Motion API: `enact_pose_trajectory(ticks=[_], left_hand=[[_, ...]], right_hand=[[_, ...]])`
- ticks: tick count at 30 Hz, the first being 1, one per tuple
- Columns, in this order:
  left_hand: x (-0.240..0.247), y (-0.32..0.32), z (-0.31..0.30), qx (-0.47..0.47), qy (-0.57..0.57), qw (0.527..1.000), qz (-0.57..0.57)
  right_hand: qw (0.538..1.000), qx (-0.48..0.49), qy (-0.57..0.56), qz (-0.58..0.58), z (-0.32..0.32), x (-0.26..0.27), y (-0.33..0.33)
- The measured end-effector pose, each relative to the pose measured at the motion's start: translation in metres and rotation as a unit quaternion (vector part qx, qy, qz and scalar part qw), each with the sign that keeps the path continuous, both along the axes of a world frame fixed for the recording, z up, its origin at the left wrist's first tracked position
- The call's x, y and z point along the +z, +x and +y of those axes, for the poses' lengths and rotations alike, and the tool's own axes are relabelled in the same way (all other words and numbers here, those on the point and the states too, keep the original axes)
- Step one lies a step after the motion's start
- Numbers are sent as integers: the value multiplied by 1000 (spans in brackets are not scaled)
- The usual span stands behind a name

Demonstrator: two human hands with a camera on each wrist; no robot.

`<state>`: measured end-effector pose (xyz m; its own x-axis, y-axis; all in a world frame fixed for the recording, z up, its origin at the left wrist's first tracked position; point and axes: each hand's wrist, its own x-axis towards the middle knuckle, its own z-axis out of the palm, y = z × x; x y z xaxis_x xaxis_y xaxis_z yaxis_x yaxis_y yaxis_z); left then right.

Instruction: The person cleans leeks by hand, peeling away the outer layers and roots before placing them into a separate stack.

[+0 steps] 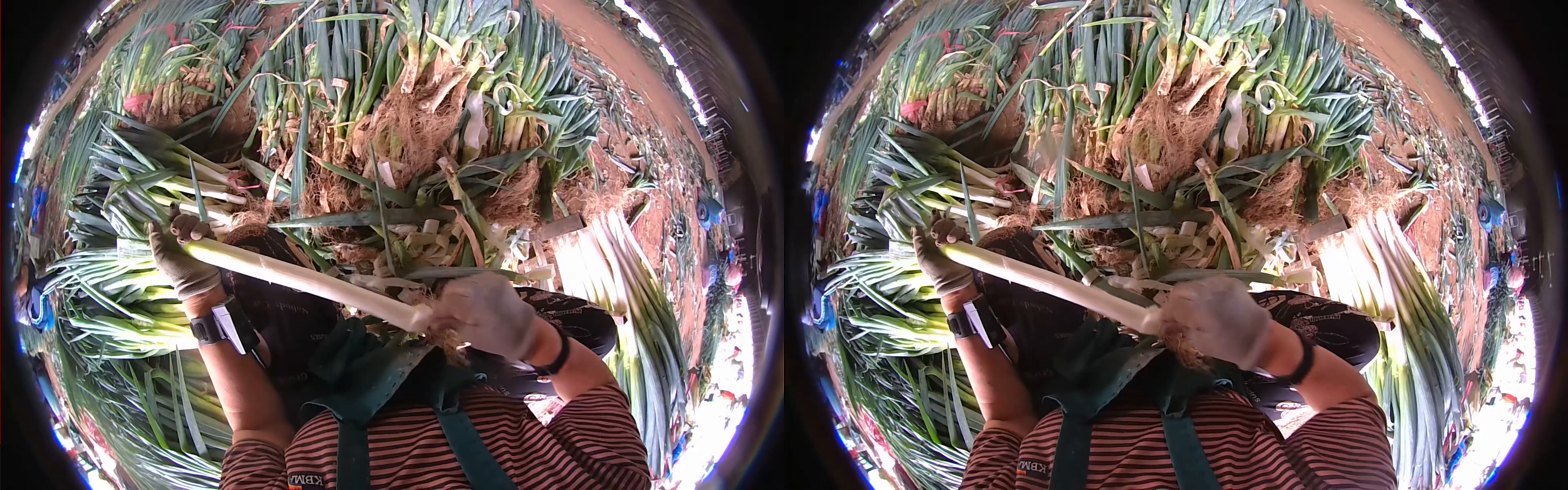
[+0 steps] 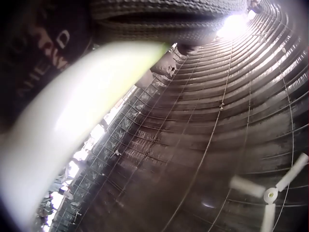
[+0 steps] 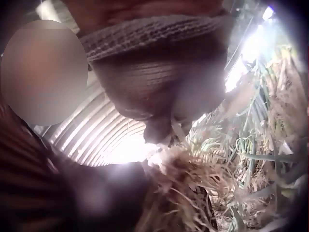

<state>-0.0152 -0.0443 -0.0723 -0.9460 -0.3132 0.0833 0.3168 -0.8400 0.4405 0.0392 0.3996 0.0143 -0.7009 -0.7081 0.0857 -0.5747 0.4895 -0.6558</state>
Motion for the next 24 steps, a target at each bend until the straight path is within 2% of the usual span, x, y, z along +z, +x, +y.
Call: enact_pose_trajectory(ticks=[2, 4, 5, 6, 7, 8, 9, 11, 12, 13, 14, 15, 16, 17, 18, 19, 20, 21, 22, 23, 24], left_hand=[[0, 3, -5, 13, 14, 1000, -2], [2, 5, -6, 38, 18, 999, -17], [8, 7, 3, 54, -22, 998, -18], [15, 7, 14, 72, -64, 995, -15], [25, 8, 26, 94, -108, 990, -12], [36, 8, 36, 104, -74, 992, -10], [50, 7, 51, 124, -67, 990, -21], [83, 5, 61, 113, -62, 991, 31], [101, 5, 53, 136, -103, 985, 29], [119, 4, 43, 160, -142, 977, 26], [133, 3, 24, 177, -161, 970, 41], [145, 0, -1, 183, -158, 968, 67], [152, -1, -37, 182, -188, 960, 103], [158, -1, -72, 176, -217, 950, 137], [168, -1, -90, 275, -220, 934, 66], [178, 0, -108, 370, -217, 903, -4], [178, 3, -139, 374, -229, 899, 7], [165, 14, -194, 285, -270, 918, 59], [171, 15, -190, 373, -237, 897, -19], [176, 17, -185, 456, -199, 862, -97], [157, 31, -226, 431, -230, 870, -59]], right_hand=[[993, -55, -55, -92, 28, 0, 12], [985, -97, 125, -72, 46, 13, 8], [968, -117, 212, -62, 53, 17, 7], [960, -82, 257, 77, 57, 13, 6], [970, -94, 186, 125, 45, 15, 0], [974, -103, 112, 168, 24, 19, -5], [979, -101, 78, 158, 7, 16, -8], [986, -94, 10, 139, -26, 10, -16], [991, -96, 20, 93, -35, -9, -21], [994, -95, 31, 49, -45, -26, -28], [967, -146, 204, -53, -49, -33, -41], [982, -136, 132, 23, -41, -64, -55], [982, -121, 145, 31, -21, -94, -75], [977, -179, 115, 11, -5, -117, -89], [967, -238, 87, -11, 10, -136, -100], [950, -283, 121, -60, 26, -147, -108], [925, -328, 155, -108, 42, -157, -113], [904, -340, 245, -88, 60, -170, -114], [874, -350, 331, -66, 78, -182, -114], [868, -335, 353, -103, 97, -191, -111], [865, -338, 360, -90, 99, -189, -104]])
